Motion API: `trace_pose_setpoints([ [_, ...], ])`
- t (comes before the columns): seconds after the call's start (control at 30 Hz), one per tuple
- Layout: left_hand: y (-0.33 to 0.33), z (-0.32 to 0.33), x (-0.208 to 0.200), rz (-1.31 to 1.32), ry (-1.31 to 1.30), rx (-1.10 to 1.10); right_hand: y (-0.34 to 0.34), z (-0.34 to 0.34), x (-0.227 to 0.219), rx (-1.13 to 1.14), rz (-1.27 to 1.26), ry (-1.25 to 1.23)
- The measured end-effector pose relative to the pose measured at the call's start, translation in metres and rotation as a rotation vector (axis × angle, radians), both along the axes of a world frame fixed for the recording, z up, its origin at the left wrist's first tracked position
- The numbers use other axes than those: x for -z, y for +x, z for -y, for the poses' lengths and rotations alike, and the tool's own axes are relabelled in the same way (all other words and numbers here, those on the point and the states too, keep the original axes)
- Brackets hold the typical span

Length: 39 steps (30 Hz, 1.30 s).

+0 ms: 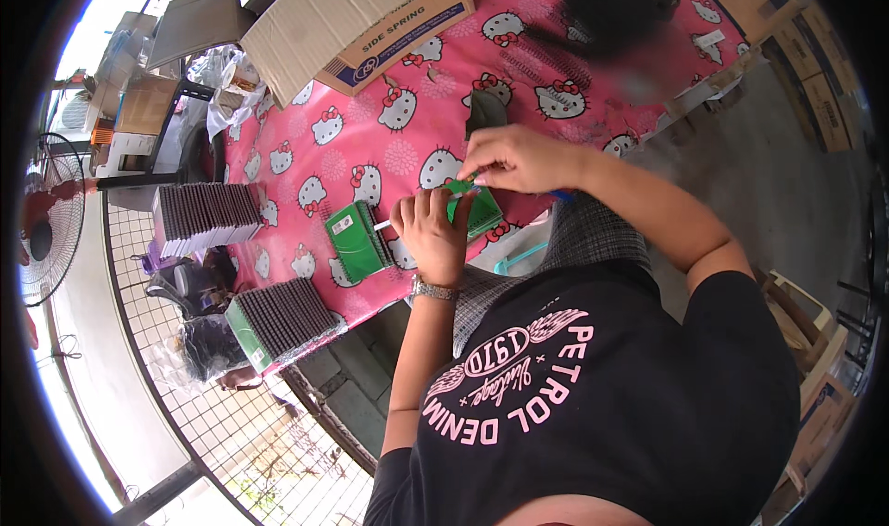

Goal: The person picks up green notebooks, aligns their spiral bindings, and stacks them into small bundles by hand before placing the stacks on a table.

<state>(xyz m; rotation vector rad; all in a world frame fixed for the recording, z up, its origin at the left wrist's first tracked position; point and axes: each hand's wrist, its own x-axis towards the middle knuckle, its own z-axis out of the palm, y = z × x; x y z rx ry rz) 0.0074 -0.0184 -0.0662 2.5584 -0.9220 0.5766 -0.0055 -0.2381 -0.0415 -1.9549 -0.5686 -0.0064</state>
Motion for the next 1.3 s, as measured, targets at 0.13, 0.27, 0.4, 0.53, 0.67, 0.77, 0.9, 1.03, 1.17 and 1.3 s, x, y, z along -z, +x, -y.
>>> trace_pose_setpoints([
  [0.13,0.004,-0.005,-0.005,-0.038,0.029,0.07,-0.015,-0.015,0.011,0.195,0.109,-0.033],
  [0.27,0.004,-0.006,-0.005,-0.051,0.029,0.086,-0.019,-0.02,0.014,0.142,0.091,-0.013],
  [0.4,0.001,-0.004,-0.003,-0.032,0.007,0.086,-0.017,-0.019,0.017,0.091,-0.023,0.036],
  [0.53,-0.001,-0.007,-0.004,-0.047,0.045,0.096,-0.02,-0.02,-0.008,0.134,-0.216,0.019],
  [0.67,-0.003,-0.009,-0.017,-0.094,0.043,0.169,-0.027,-0.026,-0.012,0.143,-0.015,-0.193],
  [0.77,-0.006,-0.014,-0.019,-0.147,0.09,0.197,-0.027,-0.028,-0.046,0.125,-0.598,-0.125],
  [0.9,-0.008,-0.012,-0.022,-0.176,0.08,0.205,-0.036,-0.032,-0.027,0.121,-0.15,-0.172],
  [1.03,-0.007,-0.011,-0.023,-0.185,0.06,0.214,-0.016,-0.022,-0.03,0.015,-0.302,-0.155],
  [1.17,-0.004,-0.012,-0.02,-0.174,0.064,0.211,-0.014,-0.02,-0.028,-0.021,-0.15,-0.255],
  [1.3,-0.005,-0.011,-0.019,-0.172,0.022,0.183,-0.017,-0.029,-0.033,0.076,-0.36,-0.225],
])
